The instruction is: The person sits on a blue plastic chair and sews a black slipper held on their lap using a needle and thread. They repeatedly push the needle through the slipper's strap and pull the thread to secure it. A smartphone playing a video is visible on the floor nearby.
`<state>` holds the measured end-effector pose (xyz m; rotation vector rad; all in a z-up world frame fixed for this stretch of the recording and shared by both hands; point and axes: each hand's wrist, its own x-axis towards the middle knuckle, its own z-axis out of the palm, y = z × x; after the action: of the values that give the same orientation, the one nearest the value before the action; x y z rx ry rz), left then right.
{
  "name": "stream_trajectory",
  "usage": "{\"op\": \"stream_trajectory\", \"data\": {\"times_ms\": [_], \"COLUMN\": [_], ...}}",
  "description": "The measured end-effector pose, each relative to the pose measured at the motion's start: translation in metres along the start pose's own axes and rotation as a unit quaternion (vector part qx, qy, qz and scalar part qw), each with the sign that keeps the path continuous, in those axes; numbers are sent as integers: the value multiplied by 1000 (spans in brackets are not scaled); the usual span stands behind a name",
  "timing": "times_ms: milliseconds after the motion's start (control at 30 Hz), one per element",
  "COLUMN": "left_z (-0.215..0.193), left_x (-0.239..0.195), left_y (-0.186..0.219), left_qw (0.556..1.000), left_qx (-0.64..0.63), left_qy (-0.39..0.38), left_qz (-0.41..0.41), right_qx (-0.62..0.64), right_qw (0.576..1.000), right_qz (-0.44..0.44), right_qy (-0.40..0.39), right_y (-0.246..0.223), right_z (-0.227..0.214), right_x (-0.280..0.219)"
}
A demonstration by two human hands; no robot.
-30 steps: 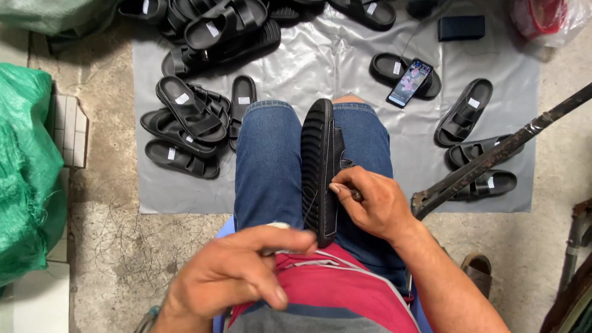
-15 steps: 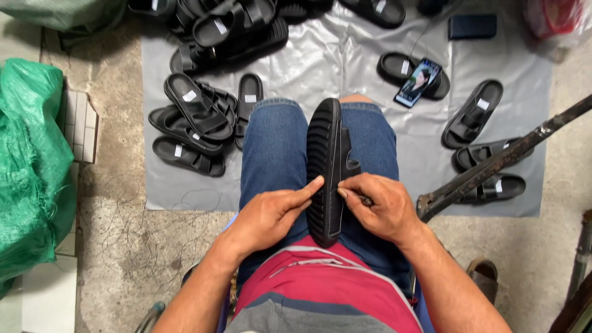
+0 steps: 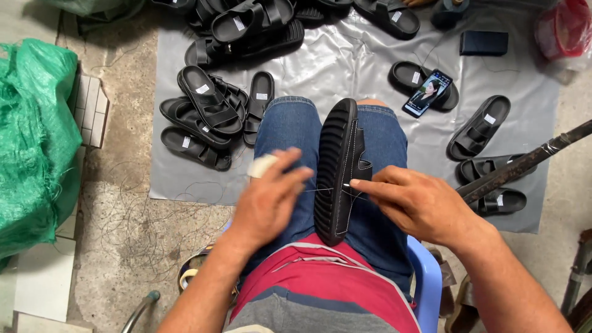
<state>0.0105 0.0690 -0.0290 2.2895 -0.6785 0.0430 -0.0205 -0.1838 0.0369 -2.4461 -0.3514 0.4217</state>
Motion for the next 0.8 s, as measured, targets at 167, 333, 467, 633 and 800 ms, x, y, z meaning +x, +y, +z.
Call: {"op": "stream_trajectory", "data": {"times_ms": [167,333,467,633,800], "left_z": [18,25,38,35,41], "left_x": [2,-4,-12,-11,-15], "left_y": [25,33,35,45,47], "left_qw": [996,990,985,976,972], "left_qx": [-93,-135,-150,-191,-193], "left_qy": [11,3,17,55,79], "left_qz": [-10,-40,-85,-88,-103], "right_qx": [-63,-76,-91,-103,-172], "right_qw": [998,997,995,994,985], "right_qz": [0,18,18,5,-26], "right_qy": [-11,-26,-34,-22,11], "right_y": [11,17,18,21,20], "right_z": [9,11,9,14,21], "right_x": [5,5,5,6,3]}}
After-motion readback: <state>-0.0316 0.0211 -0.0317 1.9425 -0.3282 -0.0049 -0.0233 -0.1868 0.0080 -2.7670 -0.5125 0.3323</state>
